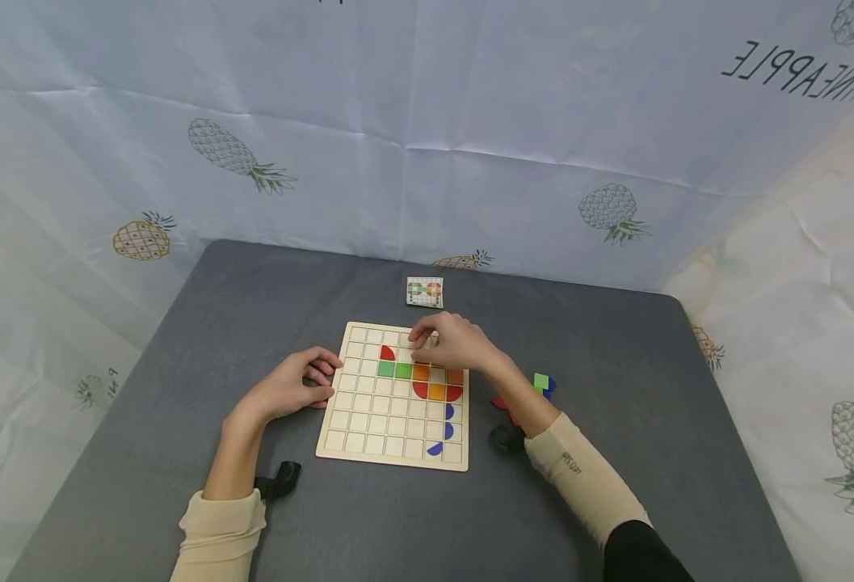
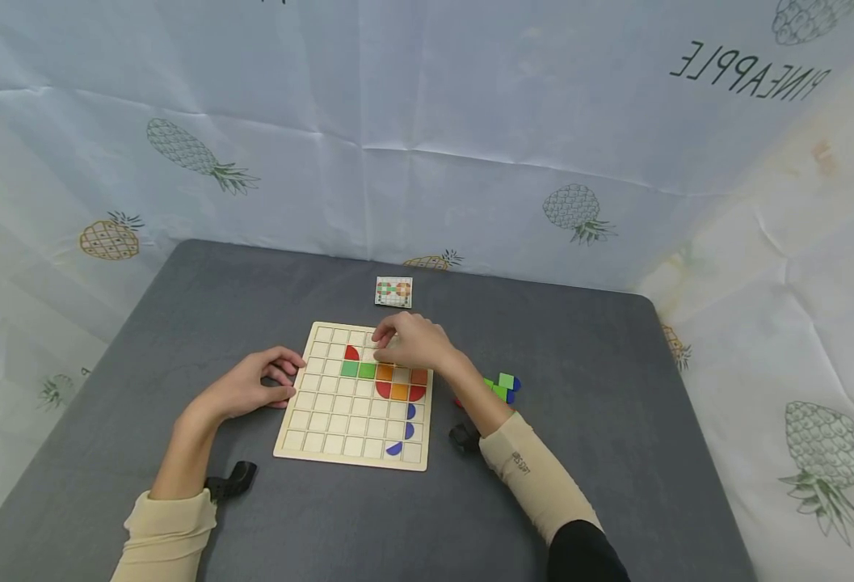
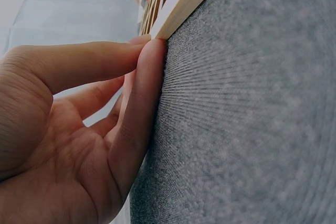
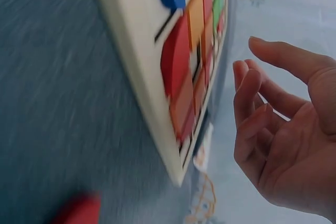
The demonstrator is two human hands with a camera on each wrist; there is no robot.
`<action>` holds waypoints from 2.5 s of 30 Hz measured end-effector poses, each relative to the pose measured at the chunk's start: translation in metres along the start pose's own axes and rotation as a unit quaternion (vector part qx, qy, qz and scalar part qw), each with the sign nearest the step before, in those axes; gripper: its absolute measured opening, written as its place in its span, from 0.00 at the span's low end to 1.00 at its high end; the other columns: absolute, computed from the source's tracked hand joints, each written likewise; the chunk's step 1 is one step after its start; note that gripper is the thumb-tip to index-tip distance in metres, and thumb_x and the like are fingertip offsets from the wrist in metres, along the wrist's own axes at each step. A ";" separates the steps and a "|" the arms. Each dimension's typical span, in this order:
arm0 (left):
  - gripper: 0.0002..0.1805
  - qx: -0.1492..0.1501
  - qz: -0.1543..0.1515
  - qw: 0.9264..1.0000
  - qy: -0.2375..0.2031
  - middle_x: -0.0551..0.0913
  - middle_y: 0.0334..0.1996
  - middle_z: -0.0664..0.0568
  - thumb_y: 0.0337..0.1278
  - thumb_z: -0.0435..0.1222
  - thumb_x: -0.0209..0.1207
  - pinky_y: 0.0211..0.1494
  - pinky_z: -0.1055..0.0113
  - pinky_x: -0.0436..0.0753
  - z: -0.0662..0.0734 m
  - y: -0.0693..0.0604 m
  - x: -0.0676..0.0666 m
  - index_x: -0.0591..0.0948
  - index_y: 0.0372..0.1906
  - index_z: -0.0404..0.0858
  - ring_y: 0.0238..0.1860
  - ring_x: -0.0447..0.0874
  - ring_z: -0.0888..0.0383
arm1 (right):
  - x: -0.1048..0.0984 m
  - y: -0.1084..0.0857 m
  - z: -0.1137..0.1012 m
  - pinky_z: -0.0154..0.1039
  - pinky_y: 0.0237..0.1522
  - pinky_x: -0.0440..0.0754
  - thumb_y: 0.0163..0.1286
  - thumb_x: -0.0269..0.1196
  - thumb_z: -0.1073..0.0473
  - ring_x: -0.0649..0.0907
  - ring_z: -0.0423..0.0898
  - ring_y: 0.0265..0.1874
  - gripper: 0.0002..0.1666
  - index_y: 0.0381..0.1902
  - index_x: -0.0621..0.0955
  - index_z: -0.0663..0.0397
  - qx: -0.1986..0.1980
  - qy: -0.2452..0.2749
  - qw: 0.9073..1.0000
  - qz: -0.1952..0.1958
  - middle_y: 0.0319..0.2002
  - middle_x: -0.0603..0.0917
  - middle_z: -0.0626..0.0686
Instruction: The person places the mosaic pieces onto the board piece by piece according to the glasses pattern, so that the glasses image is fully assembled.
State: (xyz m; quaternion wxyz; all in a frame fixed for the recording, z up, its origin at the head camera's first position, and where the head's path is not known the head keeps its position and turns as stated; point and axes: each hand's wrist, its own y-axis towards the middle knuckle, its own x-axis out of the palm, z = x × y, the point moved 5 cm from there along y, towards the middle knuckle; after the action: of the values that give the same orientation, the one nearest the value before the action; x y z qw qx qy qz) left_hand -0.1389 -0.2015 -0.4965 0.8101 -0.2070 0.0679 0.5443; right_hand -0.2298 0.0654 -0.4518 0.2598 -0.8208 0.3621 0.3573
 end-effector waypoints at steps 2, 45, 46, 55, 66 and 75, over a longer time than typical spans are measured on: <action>0.22 -0.002 0.001 1.000 0.000 0.78 0.45 0.38 0.68 0.23 0.65 0.41 0.62 0.92 0.000 0.000 0.000 0.77 0.63 0.27 0.43 0.78 0.52 | -0.008 -0.008 0.006 0.35 0.31 0.76 0.72 0.73 0.52 0.82 0.41 0.31 0.14 0.52 0.90 0.51 0.003 0.004 1.000 0.005 0.43 0.92 0.48; 0.22 -0.005 0.003 1.000 -0.006 0.78 0.45 0.38 0.66 0.23 0.65 0.41 0.62 0.92 0.002 -0.002 0.001 0.77 0.63 0.27 0.44 0.78 0.51 | -0.045 -0.116 0.133 0.33 0.29 0.79 0.63 0.81 0.57 0.79 0.40 0.25 0.22 0.53 0.89 0.56 0.028 0.049 0.998 -0.037 0.41 0.89 0.53; 0.22 -0.005 0.002 1.000 -0.006 0.78 0.45 0.38 0.66 0.23 0.65 0.41 0.62 0.92 0.002 -0.002 0.001 0.77 0.63 0.27 0.45 0.78 0.51 | -0.046 -0.115 0.134 0.34 0.30 0.80 0.63 0.81 0.57 0.80 0.40 0.26 0.22 0.53 0.89 0.57 0.022 0.052 0.998 -0.041 0.42 0.89 0.54; 0.22 -0.004 0.004 1.000 -0.006 0.78 0.46 0.38 0.67 0.23 0.65 0.42 0.61 0.92 0.001 0.000 0.001 0.77 0.63 0.27 0.45 0.78 0.51 | -0.048 -0.111 0.139 0.33 0.29 0.80 0.62 0.82 0.57 0.79 0.38 0.25 0.22 0.51 0.89 0.55 0.012 0.058 0.996 -0.060 0.42 0.89 0.53; 0.22 -0.003 0.004 1.000 -0.006 0.77 0.47 0.37 0.67 0.23 0.65 0.41 0.62 0.92 0.001 0.000 0.002 0.77 0.64 0.27 0.45 0.78 0.50 | -0.046 -0.113 0.133 0.33 0.28 0.80 0.64 0.81 0.56 0.81 0.39 0.25 0.20 0.49 0.88 0.57 0.012 0.045 0.998 -0.046 0.41 0.88 0.53; 0.22 -0.004 0.003 1.000 -0.010 0.77 0.47 0.37 0.67 0.23 0.65 0.41 0.62 0.92 0.001 0.000 0.003 0.77 0.64 0.27 0.45 0.78 0.50 | -0.051 -0.105 0.121 0.32 0.27 0.78 0.66 0.80 0.55 0.77 0.37 0.22 0.19 0.52 0.88 0.52 0.004 0.020 1.000 -0.005 0.44 0.89 0.51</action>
State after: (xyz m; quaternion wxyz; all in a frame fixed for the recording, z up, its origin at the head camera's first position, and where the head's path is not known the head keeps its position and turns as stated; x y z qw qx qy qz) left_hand -0.1376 -0.1990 -0.4965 0.8085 -0.2046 0.0577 0.5488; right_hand -0.2206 0.2323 -0.4685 0.2574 -0.8284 0.3645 0.3385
